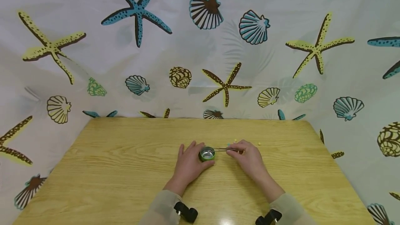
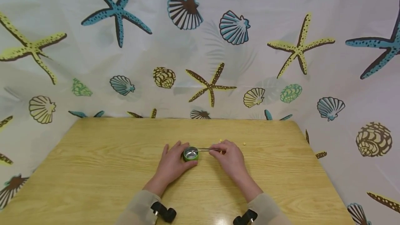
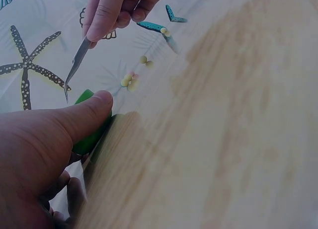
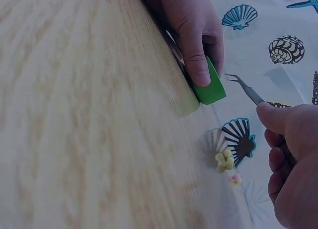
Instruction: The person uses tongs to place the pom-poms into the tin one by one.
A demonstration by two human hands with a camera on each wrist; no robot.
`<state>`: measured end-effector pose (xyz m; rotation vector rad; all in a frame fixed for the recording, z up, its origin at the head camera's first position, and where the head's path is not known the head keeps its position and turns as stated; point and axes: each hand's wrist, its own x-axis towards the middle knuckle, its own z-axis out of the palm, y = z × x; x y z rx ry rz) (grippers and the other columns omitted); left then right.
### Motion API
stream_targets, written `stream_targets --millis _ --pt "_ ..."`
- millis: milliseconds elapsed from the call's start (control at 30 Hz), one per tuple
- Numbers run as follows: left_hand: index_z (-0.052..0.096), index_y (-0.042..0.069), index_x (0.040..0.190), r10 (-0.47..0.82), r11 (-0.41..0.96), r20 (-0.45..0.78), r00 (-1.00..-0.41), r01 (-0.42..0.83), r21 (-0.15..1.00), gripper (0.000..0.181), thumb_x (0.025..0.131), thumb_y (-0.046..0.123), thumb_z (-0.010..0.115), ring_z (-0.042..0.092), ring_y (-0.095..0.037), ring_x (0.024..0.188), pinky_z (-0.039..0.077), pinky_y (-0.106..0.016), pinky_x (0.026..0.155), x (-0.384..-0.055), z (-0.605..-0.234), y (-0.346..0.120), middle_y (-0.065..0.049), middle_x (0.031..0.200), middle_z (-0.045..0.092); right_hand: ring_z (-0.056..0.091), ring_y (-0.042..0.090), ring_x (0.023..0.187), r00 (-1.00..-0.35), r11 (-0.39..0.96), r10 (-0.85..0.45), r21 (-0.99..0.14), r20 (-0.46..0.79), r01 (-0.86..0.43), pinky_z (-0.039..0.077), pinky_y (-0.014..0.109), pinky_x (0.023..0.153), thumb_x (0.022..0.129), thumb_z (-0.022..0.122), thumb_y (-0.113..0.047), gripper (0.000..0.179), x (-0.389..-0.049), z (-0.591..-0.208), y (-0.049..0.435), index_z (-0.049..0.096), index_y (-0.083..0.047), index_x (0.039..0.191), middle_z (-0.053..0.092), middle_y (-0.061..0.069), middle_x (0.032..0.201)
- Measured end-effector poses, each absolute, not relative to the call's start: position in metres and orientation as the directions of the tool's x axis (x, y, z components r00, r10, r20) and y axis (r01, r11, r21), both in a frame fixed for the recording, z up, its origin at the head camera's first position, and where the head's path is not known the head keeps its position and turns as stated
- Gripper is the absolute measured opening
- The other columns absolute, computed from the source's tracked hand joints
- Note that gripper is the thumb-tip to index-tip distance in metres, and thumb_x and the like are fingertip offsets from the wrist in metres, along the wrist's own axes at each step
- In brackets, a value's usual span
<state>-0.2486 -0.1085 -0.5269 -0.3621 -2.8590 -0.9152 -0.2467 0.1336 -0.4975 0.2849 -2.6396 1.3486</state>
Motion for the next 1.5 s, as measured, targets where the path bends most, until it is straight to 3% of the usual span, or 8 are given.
stream_targets --millis 167,533,667,867,1500 --pt "0.067 0.005 0.150 0.185 0.789 0.183 -0.965 0.257 0.557 0.075 0.092 0.046 0.092 0.045 -0.040 0.156 0.012 -0.068 0.133 -0.248 -0.527 -0.108 -0.015 0.155 0.064 0.061 0.015 0.091 -0.973 0.553 -0.071 -0.803 0.221 -0.223 0.053 0.034 0.080 0.100 0.085 -0.020 0.009 -0.244 -0.496 0.138 0.090 -0.020 0.108 0.075 -0.008 0.103" --pt "0.068 0.005 0.149 0.183 0.782 0.202 -0.962 0.267 0.563 0.074 0.091 0.044 0.094 0.046 -0.041 0.155 0.014 -0.069 0.132 -0.250 -0.527 -0.107 -0.017 0.154 0.064 0.066 0.020 0.095 -0.987 0.488 0.023 -0.864 0.158 -0.127 0.055 0.033 0.081 0.104 0.081 -0.021 0.014 -0.238 -0.489 0.159 0.087 -0.018 0.116 0.074 -0.001 0.109" --pt "0.067 0.005 0.149 0.183 0.782 0.198 -0.963 0.265 0.564 0.075 0.091 0.044 0.094 0.046 -0.041 0.155 0.013 -0.068 0.132 -0.249 -0.527 -0.109 -0.017 0.154 0.064 0.073 0.021 0.106 -0.989 0.449 0.056 -0.888 0.137 -0.098 0.060 0.029 0.086 0.104 0.082 -0.018 0.014 -0.239 -0.491 0.168 0.086 -0.015 0.116 0.076 0.002 0.114" --pt "0.067 0.005 0.149 0.181 0.784 0.193 -0.964 0.260 0.564 0.075 0.091 0.044 0.094 0.046 -0.040 0.155 0.013 -0.068 0.132 -0.248 -0.527 -0.110 -0.016 0.154 0.064 0.073 0.024 0.111 -0.988 0.434 0.095 -0.898 0.123 -0.070 0.059 0.022 0.084 0.105 0.080 -0.018 0.017 -0.240 -0.491 0.180 0.084 -0.010 0.120 0.075 0.007 0.121" --pt "0.069 0.006 0.147 0.187 0.776 0.205 -0.961 0.272 0.568 0.072 0.091 0.043 0.094 0.046 -0.040 0.155 0.013 -0.068 0.132 -0.249 -0.528 -0.108 -0.015 0.153 0.065 0.066 0.021 0.106 -0.974 0.467 0.179 -0.883 0.140 -0.041 0.055 0.020 0.082 0.107 0.079 -0.026 0.026 -0.244 -0.494 0.223 0.083 -0.007 0.124 0.075 0.010 0.122"
